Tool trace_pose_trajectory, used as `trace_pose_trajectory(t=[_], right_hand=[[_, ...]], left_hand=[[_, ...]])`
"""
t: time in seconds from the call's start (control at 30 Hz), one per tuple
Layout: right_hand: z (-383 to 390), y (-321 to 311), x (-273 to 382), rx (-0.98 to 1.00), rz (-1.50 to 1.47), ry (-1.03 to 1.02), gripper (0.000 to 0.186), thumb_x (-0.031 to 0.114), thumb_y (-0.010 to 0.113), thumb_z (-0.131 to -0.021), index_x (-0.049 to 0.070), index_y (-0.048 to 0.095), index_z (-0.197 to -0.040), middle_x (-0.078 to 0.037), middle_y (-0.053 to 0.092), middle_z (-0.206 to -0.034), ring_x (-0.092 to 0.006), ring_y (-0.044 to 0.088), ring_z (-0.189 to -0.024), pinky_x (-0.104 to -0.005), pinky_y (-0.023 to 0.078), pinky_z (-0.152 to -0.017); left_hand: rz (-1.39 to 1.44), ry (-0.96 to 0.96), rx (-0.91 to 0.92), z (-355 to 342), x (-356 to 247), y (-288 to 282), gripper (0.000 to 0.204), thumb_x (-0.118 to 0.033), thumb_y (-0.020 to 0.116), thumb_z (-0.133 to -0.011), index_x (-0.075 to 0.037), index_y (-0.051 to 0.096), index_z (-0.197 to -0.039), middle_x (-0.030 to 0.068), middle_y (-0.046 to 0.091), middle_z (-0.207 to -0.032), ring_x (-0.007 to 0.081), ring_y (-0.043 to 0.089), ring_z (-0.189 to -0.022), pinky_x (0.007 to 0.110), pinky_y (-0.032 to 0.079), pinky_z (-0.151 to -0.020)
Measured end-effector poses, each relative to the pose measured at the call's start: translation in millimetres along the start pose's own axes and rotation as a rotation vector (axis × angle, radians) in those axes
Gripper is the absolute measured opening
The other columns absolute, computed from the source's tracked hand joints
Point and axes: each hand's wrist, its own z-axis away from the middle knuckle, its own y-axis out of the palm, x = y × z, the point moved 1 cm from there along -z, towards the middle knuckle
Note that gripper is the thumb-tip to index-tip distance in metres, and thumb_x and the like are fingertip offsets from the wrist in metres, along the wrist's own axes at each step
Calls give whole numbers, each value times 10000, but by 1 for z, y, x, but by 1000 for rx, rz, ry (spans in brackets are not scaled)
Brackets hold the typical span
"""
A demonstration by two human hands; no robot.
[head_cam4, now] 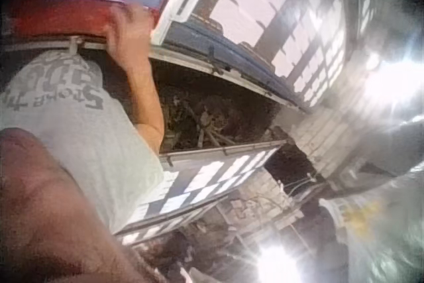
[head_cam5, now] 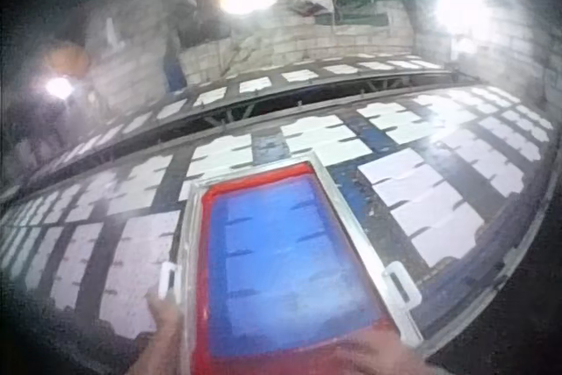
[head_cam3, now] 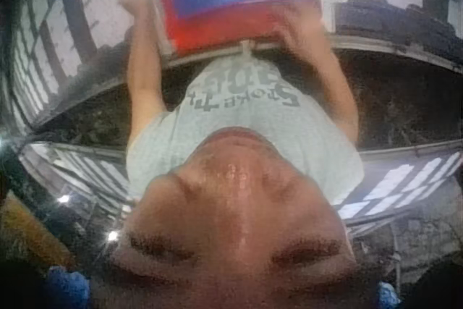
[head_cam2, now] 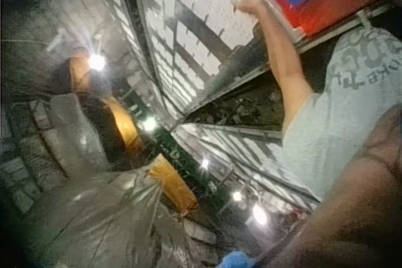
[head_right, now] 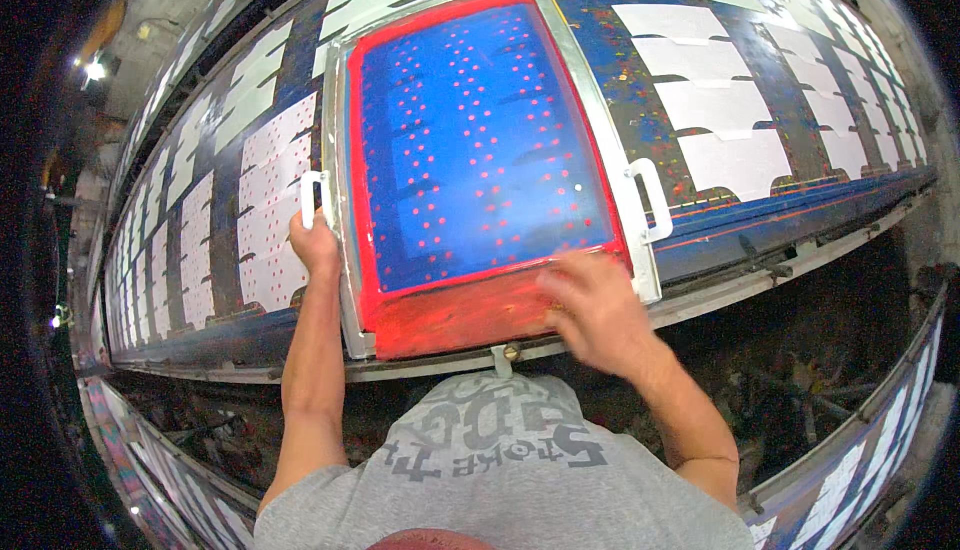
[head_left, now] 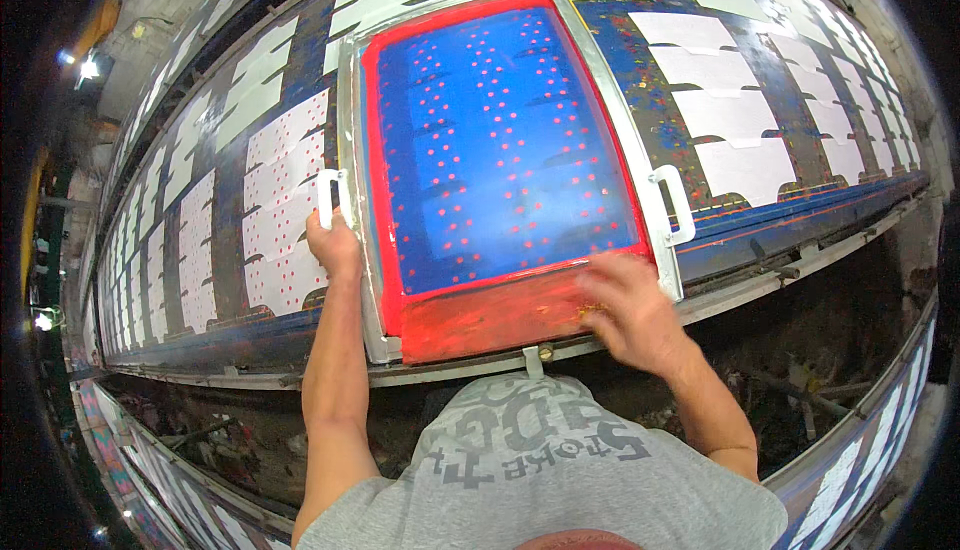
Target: The person uses a squeegee to pull red ink across a screen-printing frame, repeatedly applying ink to white paper sheets arranged on a conveyor. The person then lifts the frame and moves it to a different station.
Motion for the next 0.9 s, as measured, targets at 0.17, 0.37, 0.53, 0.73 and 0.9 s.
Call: trace_pose_trajectory(t=[0.17,0.37,0.53,0.73,0.9], right_hand=[[-7,33,23,121,261,-182,537,163,777,-849,128,702,-1380,-144,660,-1428,-368,631,-1336,-518,528,-1085],[-32,31,50,47,354,-208,549,47,721,-829,100,715,-1375,-125,716,-1327,-341,701,-1184,-505,567,-958],[-90,56,64,364,474,-100,495,83,741,-815,104,720,-1309,-138,762,-1234,-365,746,-1104,-498,586,-889],[-149,25,62,609,329,57,309,117,751,-858,89,774,-1165,-222,778,-1037,-426,755,-991,-559,576,-876],[-152,33,62,769,251,131,293,135,754,-858,64,773,-1142,-230,772,-999,-449,743,-1005,-570,572,-878]], left_hand=[[13,43,-22,2,-8,8,208,-80,681,-994,36,689,-1166,194,738,-1059,314,727,-978,439,556,-931],[7,101,-39,1,-10,11,275,-93,684,-947,7,665,-1203,244,736,-1081,435,724,-1009,530,547,-914],[3,182,4,1,-11,10,499,-46,653,-920,36,607,-1410,249,741,-1199,436,715,-1126,515,546,-1001],[77,75,25,1,-13,10,502,-24,691,-890,-35,633,-1388,185,776,-1182,377,761,-1092,476,575,-1006],[103,66,41,0,-10,12,536,-13,687,-895,-13,614,-1427,177,775,-1188,369,762,-1107,473,575,-1007]])
